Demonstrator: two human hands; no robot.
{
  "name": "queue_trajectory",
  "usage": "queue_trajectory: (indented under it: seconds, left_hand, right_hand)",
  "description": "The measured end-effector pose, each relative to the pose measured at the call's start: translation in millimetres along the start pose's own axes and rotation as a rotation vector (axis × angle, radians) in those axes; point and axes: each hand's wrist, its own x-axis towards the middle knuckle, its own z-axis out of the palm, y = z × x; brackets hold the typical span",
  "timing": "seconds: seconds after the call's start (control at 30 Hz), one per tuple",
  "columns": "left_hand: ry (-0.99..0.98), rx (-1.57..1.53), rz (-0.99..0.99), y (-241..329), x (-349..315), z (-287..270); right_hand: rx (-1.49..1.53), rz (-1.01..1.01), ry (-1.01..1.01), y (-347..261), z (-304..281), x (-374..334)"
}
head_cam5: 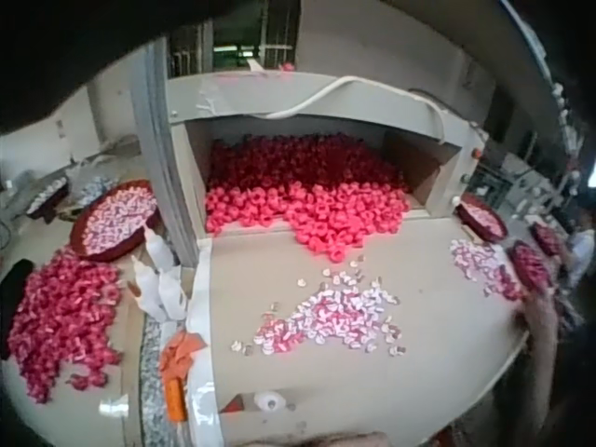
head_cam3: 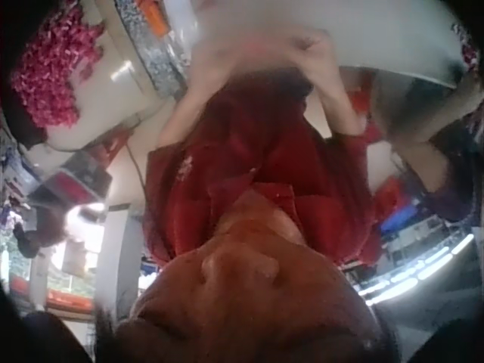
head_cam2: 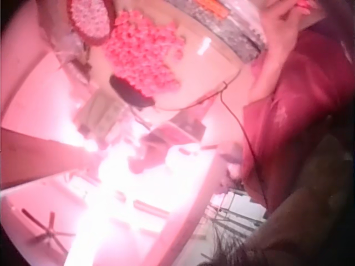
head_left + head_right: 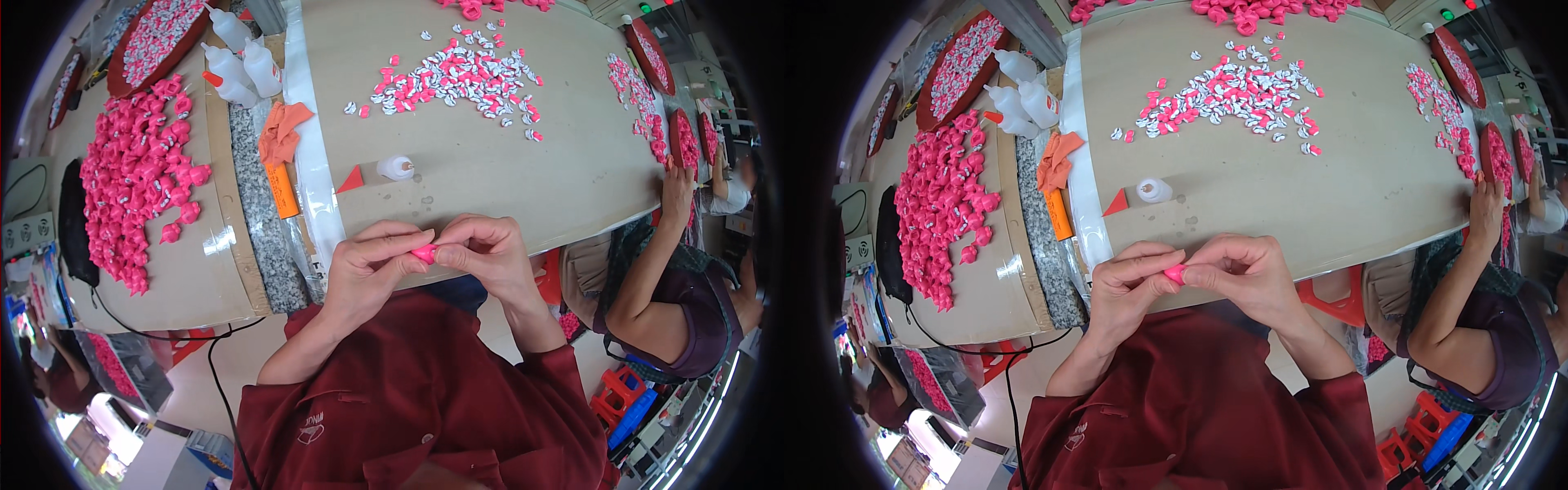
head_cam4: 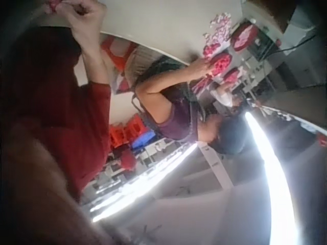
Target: The person repeatedly applies glue from a small bottle to the base of a pink foam rose, then picks up a white foam petal and presses it onto the glued area. This process is repeated continuously to build up the flower structure.
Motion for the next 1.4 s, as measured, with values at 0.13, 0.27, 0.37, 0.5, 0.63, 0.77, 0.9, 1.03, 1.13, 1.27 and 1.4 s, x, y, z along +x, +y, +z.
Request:
queue_trajectory:
  seconds: [0.13, 0.27, 0.37, 0.5, 0.63, 0.77, 0.9, 1.03, 1.13, 1.27, 1.4]
  left_hand:
    - [0.071, 0.100, 0.047, 3, -1, 5]
    - [0.115, 0.217, 0.144, -1, -3, 7]
    - [0.132, 0.256, 0.169, -4, -5, 8]
    - [0.127, 0.294, 0.187, -4, -7, 6]
    - [0.126, 0.292, 0.200, -7, -8, 3]
    - [0.151, 0.289, 0.194, -9, -7, 1]
    - [0.166, 0.273, 0.178, -13, -7, -1]
    - [0.182, 0.247, 0.169, -14, -7, -2]
    - [0.196, 0.256, 0.165, -14, -7, -3]
    - [0.196, 0.306, 0.183, -14, -6, -4]
    - [0.195, 0.293, 0.183, -16, -6, -4]
  right_hand:
    - [-0.105, -0.149, 0.072, 9, 6, -5]
    - [-0.209, -0.267, 0.152, 16, 13, -6]
    - [-0.239, -0.307, 0.154, 19, 14, -6]
    - [-0.170, -0.286, 0.148, 24, 16, -6]
    - [-0.137, -0.287, 0.151, 27, 19, -6]
    - [-0.139, -0.298, 0.165, 32, 21, -5]
    - [-0.137, -0.310, 0.176, 36, 22, -2]
    - [-0.163, -0.321, 0.185, 35, 24, 0]
    - [-0.202, -0.354, 0.198, 37, 25, 2]
    - [-0.262, -0.428, 0.229, 40, 27, 3]
    - [-0.348, -0.529, 0.250, 44, 26, 5]
